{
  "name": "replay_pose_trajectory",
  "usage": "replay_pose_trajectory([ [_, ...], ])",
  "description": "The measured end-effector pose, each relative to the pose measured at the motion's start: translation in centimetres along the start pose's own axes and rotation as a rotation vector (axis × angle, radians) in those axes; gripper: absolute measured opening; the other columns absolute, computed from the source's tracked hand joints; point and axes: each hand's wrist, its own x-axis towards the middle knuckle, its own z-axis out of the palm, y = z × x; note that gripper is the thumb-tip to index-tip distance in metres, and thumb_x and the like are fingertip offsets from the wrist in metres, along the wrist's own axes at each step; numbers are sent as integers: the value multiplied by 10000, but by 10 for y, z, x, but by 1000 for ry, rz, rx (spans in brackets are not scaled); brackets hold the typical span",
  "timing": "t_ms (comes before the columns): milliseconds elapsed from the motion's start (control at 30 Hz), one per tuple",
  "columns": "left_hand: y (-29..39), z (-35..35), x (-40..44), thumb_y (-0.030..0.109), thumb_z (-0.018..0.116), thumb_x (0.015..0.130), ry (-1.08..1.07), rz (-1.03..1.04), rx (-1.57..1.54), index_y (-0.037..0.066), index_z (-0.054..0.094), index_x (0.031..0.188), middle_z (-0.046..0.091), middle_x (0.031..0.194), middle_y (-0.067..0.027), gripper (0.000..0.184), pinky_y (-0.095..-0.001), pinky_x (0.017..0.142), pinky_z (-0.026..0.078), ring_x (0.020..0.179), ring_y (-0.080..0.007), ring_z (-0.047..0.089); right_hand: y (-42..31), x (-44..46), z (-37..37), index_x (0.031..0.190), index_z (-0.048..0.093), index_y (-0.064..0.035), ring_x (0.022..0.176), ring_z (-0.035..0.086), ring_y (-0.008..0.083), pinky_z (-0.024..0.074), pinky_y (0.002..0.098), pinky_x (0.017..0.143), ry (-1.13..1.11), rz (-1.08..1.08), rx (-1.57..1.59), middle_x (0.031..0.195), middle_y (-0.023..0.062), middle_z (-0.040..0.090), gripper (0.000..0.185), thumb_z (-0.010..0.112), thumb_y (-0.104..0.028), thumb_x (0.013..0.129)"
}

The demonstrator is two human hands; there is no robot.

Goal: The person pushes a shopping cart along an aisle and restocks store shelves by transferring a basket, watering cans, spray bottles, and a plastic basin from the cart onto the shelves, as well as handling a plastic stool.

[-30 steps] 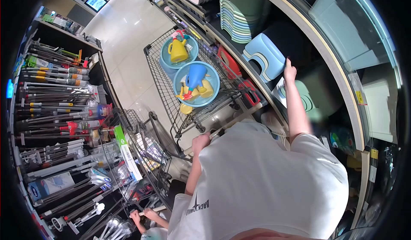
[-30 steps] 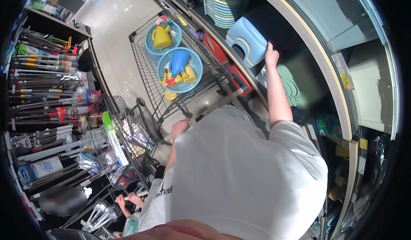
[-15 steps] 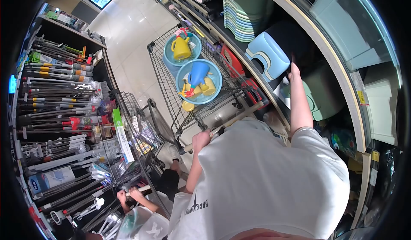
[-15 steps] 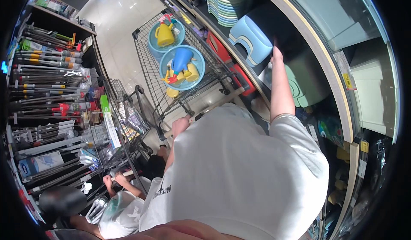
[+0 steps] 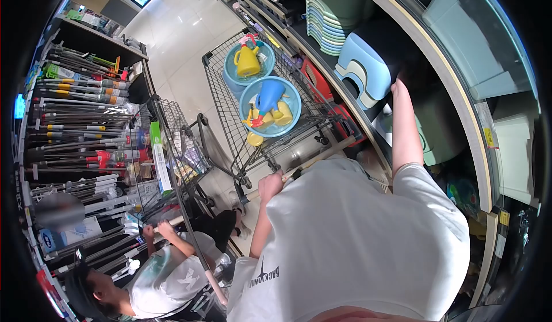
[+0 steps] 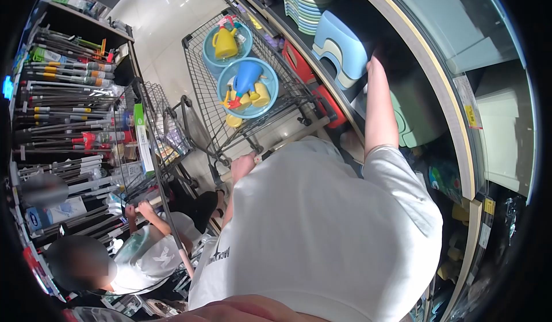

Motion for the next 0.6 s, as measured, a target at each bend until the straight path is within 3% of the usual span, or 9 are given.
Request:
replay_pose_trajectory([
  [200,4,2,2,328,614,968,24,-27,-9,136,684,1016,770,912,-181,210,-513,779,570,906,-386,751,1,-7,16,1333,647,18,1178,661,256,518,382,1031,1,-37,65,1304,149,686,558,608,-454,1038],
  [267,-2,10,5,384,646,932,25,-63,-19,197,747,1165,776,937,-176,315,-503,794,574,921,-380,753,-2,-12,17,1325,650,17,1174,663,255,519,382,1029,5,-52,84,1297,149,689,542,601,-443,1043],
  [300,-1,8,5,384,646,932,25,-65,-21,197,747,1165,776,937,-176,315,-503,794,574,921,-380,753,-5,-10,16,1321,652,17,1171,664,255,520,382,1028,6,-57,94,1294,148,690,535,597,-438,1045],
  [367,1,5,3,403,647,960,54,-49,-27,136,686,991,766,888,-172,272,-514,774,571,891,-382,751,-4,-9,17,1313,656,17,1167,667,255,521,381,1026,9,-66,115,1287,148,693,520,590,-427,1050],
  [600,-3,11,6,408,640,960,81,-47,-45,132,687,974,762,877,-172,280,-525,750,572,867,-384,748,4,-42,2,1286,668,15,1151,674,254,525,381,1019,30,-107,175,1265,147,703,470,565,-388,1066],
])
